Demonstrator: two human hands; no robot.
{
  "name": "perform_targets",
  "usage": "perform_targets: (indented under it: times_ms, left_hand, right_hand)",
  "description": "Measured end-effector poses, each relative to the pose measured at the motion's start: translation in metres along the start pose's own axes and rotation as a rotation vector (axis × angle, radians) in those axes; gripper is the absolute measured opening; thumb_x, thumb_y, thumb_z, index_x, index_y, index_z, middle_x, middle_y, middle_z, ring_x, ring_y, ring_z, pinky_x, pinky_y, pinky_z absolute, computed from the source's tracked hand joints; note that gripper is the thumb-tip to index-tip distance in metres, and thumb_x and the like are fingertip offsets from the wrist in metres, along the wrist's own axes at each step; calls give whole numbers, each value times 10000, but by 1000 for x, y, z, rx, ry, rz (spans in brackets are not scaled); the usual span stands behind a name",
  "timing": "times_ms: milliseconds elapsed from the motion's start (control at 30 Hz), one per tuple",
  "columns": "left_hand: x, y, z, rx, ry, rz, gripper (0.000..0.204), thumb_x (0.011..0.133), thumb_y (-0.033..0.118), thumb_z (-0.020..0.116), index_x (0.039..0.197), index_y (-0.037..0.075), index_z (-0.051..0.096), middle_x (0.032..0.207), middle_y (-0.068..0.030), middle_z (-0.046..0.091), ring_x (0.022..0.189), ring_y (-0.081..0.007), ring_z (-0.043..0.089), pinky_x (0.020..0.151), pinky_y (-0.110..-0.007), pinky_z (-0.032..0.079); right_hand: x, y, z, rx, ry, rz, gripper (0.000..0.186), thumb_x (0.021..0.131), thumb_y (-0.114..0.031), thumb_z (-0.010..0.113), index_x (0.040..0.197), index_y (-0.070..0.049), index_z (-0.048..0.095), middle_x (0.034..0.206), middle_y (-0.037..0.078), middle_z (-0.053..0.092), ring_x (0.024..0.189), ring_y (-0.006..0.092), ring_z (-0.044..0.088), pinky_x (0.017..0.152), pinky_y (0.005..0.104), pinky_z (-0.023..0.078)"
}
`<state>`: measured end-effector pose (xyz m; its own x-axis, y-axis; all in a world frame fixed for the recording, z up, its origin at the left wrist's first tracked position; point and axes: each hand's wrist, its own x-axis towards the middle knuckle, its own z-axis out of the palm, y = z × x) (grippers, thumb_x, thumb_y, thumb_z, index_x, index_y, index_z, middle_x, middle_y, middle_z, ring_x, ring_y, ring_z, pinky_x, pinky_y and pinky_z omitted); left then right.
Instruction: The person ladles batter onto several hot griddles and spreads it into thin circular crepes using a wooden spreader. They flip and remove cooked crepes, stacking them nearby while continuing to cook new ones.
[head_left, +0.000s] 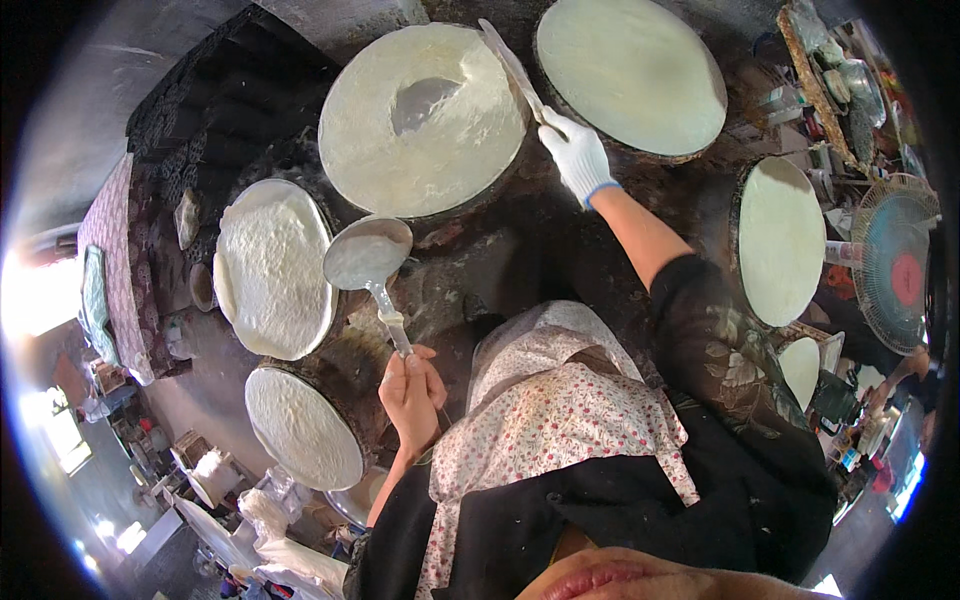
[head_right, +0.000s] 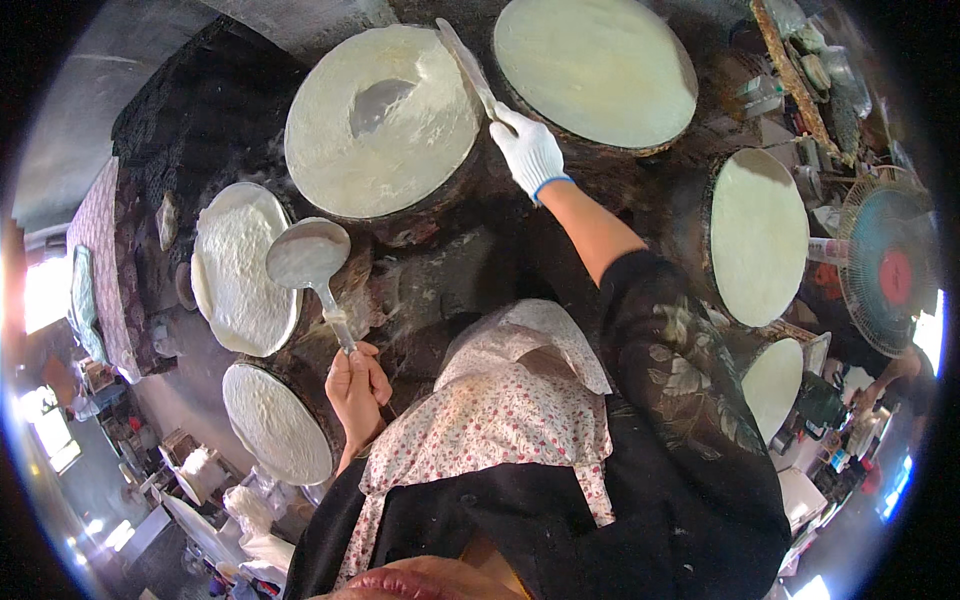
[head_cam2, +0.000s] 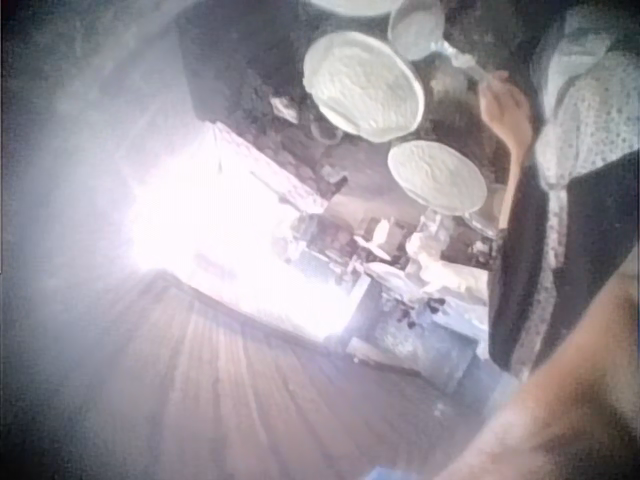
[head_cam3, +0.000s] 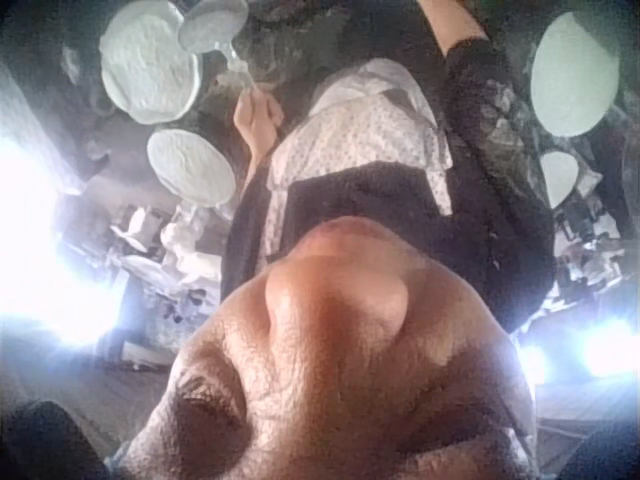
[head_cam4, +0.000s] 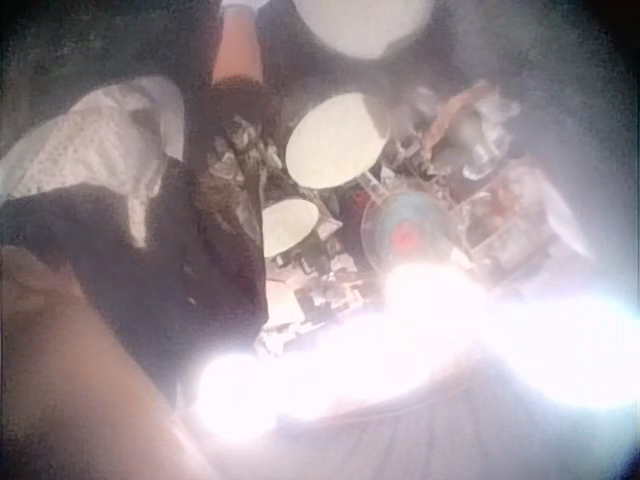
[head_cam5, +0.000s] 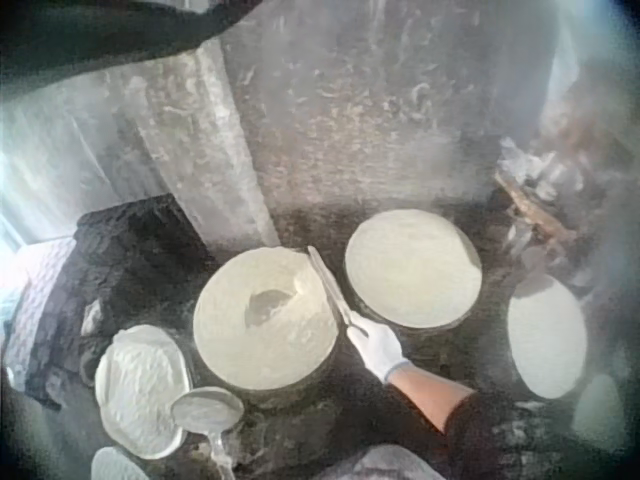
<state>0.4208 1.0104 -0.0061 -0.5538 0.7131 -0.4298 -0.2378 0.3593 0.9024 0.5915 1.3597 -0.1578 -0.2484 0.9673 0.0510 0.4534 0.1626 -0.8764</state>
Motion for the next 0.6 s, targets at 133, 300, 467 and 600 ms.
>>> perform_targets:
  times_ms: [133, 300, 467, 600]
  left_hand:
    - [-3, -4, -7, -26, -20, 40, 239, 1148, 156, 470, 1083, -29, 606, 614, -9, 511, 461, -67, 405, 435, -256, 320]
    - [-4, -8, -22, -109, -26, -23, 237, 1148, 149, 471, 1086, -33, 610, 612, -8, 511, 460, -67, 405, 435, -256, 310]
    - [-2, -6, -42, -67, -2, 16, 233, 1146, 146, 474, 1092, -32, 613, 606, 0, 503, 455, -60, 395, 432, -251, 303]
    - [-1, -5, -53, -93, -7, 0, 228, 1145, 146, 477, 1093, -27, 616, 611, 4, 506, 456, -54, 389, 430, -248, 294]
  right_hand:
    - [27, 1, 17, -172, -255, 4, 420, 999, -424, 609, 1332, -190, 716, 1180, 233, 725, 1080, 423, 706, 922, 477, 570]
    - [-23, -22, -5, -183, 3, -126, 407, 1019, -400, 604, 1363, -201, 691, 1193, 221, 727, 1086, 403, 713, 919, 471, 576]
    - [-76, -53, 21, -155, -135, 127, 406, 1013, -353, 641, 1395, -219, 674, 1273, 173, 717, 1142, 377, 704, 962, 435, 570]
    - [-73, -52, 51, -138, -74, -8, 411, 1017, -394, 620, 1358, -177, 696, 1247, 163, 730, 1116, 380, 707, 940, 449, 566]
